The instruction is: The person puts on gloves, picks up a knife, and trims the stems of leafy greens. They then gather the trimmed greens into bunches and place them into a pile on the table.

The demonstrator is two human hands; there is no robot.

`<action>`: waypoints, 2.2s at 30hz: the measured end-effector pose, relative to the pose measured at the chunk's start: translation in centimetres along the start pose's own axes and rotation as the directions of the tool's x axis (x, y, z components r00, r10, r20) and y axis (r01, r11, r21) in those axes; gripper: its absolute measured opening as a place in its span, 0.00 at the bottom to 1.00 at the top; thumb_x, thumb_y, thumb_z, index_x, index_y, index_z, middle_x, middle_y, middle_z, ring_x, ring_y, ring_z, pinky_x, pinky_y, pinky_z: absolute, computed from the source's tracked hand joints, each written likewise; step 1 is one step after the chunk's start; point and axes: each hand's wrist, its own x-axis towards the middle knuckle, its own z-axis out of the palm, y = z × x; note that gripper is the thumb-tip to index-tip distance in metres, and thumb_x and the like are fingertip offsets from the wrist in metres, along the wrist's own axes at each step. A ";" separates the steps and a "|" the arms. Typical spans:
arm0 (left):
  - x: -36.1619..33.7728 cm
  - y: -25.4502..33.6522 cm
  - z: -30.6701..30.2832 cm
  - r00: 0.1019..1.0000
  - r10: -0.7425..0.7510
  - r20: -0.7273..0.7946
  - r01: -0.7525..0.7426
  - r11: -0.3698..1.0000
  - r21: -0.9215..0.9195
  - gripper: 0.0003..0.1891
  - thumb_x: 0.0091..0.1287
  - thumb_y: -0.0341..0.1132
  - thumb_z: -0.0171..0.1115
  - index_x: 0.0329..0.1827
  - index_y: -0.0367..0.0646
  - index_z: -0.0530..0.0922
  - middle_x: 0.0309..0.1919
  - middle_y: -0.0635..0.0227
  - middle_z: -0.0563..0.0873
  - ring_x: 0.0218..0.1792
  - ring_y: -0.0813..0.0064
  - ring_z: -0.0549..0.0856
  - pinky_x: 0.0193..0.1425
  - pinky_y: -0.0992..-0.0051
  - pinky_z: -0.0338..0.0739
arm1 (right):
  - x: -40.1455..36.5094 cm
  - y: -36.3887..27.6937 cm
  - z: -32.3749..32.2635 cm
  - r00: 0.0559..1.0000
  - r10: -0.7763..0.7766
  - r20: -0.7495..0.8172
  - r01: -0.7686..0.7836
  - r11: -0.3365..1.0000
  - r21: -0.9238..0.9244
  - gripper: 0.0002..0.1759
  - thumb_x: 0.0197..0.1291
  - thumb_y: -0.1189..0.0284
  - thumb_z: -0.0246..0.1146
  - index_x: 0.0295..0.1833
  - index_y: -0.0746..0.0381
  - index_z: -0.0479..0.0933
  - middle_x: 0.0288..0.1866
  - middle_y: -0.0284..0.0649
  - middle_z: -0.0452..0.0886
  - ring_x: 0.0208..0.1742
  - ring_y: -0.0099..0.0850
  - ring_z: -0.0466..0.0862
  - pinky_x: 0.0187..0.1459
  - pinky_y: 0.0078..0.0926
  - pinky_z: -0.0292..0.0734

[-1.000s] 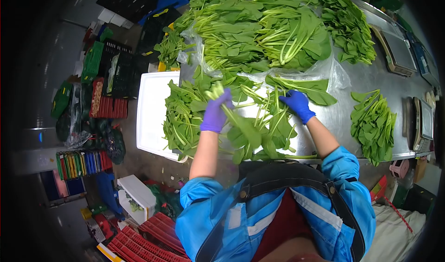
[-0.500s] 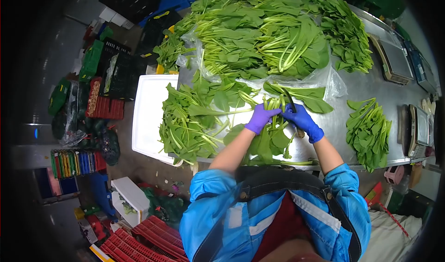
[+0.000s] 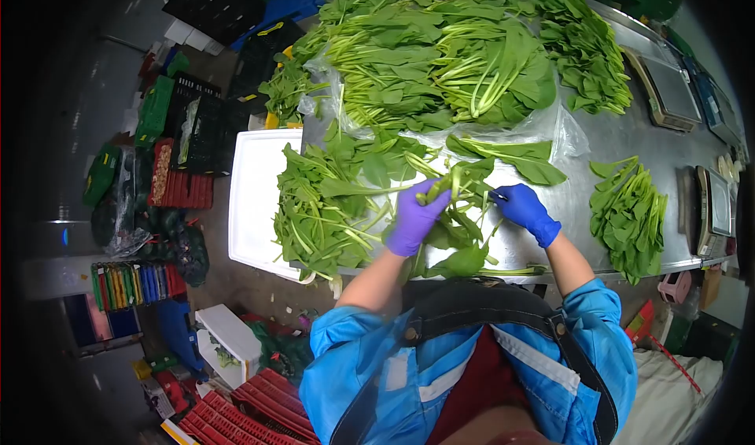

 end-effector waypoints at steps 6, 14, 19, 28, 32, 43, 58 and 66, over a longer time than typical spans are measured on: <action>-0.2 -0.4 1.2 0.861 0.509 0.019 -0.457 0.756 0.468 0.16 0.53 0.32 0.70 0.45 0.42 0.82 0.31 0.60 0.85 0.30 0.69 0.85 0.36 0.73 0.78 | -0.6 -4.5 -1.0 0.963 -0.145 -0.228 0.184 0.970 0.161 0.15 0.54 0.71 0.59 0.48 0.56 0.80 0.29 0.49 0.81 0.29 0.47 0.81 0.34 0.39 0.75; 0.2 2.2 -1.5 0.997 0.080 0.000 -0.080 0.994 -0.072 0.16 0.61 0.35 0.64 0.49 0.36 0.78 0.36 0.66 0.86 0.30 0.79 0.82 0.36 0.79 0.75 | -0.1 0.2 0.8 0.987 -0.055 -0.151 0.071 0.992 0.108 0.15 0.59 0.69 0.57 0.50 0.58 0.80 0.31 0.48 0.82 0.32 0.43 0.82 0.38 0.38 0.76; 2.3 0.1 -4.0 0.974 -0.048 0.221 0.150 0.868 -0.473 0.20 0.67 0.39 0.55 0.58 0.35 0.72 0.45 0.62 0.84 0.43 0.77 0.82 0.49 0.78 0.75 | 0.0 -3.6 -3.2 0.987 0.157 0.035 -0.141 0.746 0.651 0.14 0.65 0.69 0.55 0.52 0.57 0.79 0.24 0.35 0.79 0.22 0.19 0.77 0.27 0.20 0.71; 3.3 -0.5 -7.0 0.992 -0.117 0.047 0.112 0.638 -0.762 0.24 0.70 0.42 0.53 0.62 0.35 0.65 0.54 0.55 0.76 0.59 0.55 0.74 0.65 0.59 0.67 | 7.8 7.4 3.8 0.935 0.042 -0.352 -0.090 0.989 -0.121 0.28 0.53 0.66 0.61 0.61 0.58 0.70 0.57 0.45 0.74 0.46 0.46 0.80 0.48 0.39 0.75; 3.1 -1.1 -7.6 0.990 -0.136 0.026 0.107 0.636 -0.764 0.21 0.70 0.43 0.52 0.60 0.39 0.67 0.55 0.57 0.75 0.57 0.57 0.74 0.61 0.57 0.70 | 7.2 8.4 4.0 0.939 0.038 -0.343 -0.090 0.987 -0.135 0.20 0.53 0.72 0.57 0.53 0.58 0.77 0.46 0.49 0.79 0.42 0.48 0.80 0.44 0.42 0.74; 3.7 -1.5 -4.3 0.986 -0.025 0.165 0.149 0.573 -0.806 0.21 0.71 0.43 0.51 0.60 0.38 0.67 0.54 0.58 0.76 0.56 0.59 0.75 0.62 0.58 0.69 | 0.8 -3.2 -1.1 0.989 -0.049 0.139 -0.062 0.713 0.698 0.25 0.55 0.62 0.67 0.58 0.58 0.76 0.40 0.36 0.83 0.35 0.21 0.80 0.40 0.21 0.76; 2.3 -3.2 -7.2 0.984 -0.144 0.105 0.178 0.734 -0.655 0.22 0.62 0.32 0.59 0.59 0.35 0.70 0.26 0.75 0.71 0.28 0.80 0.73 0.38 0.77 0.72 | 7.3 8.2 2.0 0.873 -0.031 -0.487 -0.012 0.996 -0.084 0.21 0.48 0.67 0.64 0.51 0.58 0.79 0.43 0.46 0.81 0.44 0.46 0.81 0.45 0.40 0.76; 2.3 -3.7 -5.8 0.972 -0.218 0.089 0.225 0.749 -0.623 0.18 0.61 0.35 0.61 0.51 0.34 0.76 0.27 0.73 0.74 0.28 0.79 0.75 0.38 0.77 0.73 | 2.7 4.5 -3.7 0.952 0.026 -0.306 0.002 0.996 0.093 0.19 0.48 0.72 0.65 0.49 0.58 0.80 0.44 0.46 0.82 0.45 0.42 0.82 0.48 0.33 0.76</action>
